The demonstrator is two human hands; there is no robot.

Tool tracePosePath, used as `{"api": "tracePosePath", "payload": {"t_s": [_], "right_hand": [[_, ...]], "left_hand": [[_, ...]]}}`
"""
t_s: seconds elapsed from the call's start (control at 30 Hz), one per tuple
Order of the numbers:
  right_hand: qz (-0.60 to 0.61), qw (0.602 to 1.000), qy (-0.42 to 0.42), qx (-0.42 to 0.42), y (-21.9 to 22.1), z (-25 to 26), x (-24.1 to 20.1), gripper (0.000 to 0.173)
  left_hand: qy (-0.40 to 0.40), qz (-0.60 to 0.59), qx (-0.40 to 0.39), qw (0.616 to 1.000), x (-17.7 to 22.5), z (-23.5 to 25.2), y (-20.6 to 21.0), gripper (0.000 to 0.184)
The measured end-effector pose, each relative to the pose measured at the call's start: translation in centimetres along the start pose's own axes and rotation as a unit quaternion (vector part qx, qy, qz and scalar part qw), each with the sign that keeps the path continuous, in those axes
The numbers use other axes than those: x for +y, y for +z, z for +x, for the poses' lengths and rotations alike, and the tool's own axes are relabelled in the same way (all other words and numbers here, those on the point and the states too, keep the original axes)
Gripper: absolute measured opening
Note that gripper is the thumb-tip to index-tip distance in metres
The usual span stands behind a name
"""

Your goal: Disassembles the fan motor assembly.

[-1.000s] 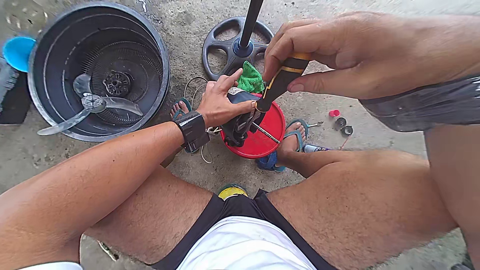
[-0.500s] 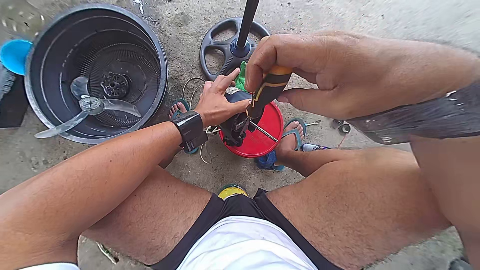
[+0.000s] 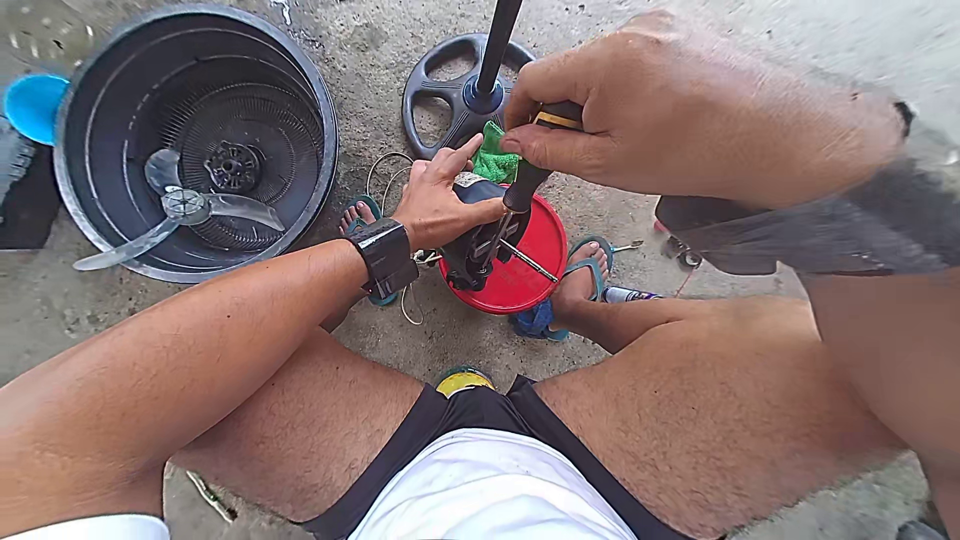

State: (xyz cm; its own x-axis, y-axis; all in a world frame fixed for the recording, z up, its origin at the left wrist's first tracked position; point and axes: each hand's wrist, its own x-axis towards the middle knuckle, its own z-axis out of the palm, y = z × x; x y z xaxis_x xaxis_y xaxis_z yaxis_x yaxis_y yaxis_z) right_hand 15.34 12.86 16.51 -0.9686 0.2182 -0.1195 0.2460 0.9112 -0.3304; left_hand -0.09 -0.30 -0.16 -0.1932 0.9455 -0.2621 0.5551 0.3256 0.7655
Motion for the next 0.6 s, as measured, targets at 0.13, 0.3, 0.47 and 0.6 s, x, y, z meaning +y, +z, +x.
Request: {"api": "tracePosePath", "payload": {"t_s": [0.13,0.3,0.47,0.6], "right_hand": [[0.191,0.966,-0.163,-0.056,-0.3,0.2,2.1,0.02],[0.179,0.978,-0.077,-0.073,-0.6,-0.7,1.9,0.049],[-0.058,0.996,-0.038,0.049,0.5,-0.2,0.5,0.054],[0.165,0.981,-0.099,-0.008,0.0,-0.4,0.4,0.045]], "left_hand": [[-0.002,-0.003,-0.003,1.0,0.1,0.0,-0.1,0.105],[0.01,-0.012,0.001,1.0,-0.4,0.1,0.1,0.106],[0.0,-0.01,-0.004,1.0,-0.2,0.0,-0.1,0.107],[0.001,-0.007,-0.006,1.0,-0.2,0.1,0.0,0.105]]}}
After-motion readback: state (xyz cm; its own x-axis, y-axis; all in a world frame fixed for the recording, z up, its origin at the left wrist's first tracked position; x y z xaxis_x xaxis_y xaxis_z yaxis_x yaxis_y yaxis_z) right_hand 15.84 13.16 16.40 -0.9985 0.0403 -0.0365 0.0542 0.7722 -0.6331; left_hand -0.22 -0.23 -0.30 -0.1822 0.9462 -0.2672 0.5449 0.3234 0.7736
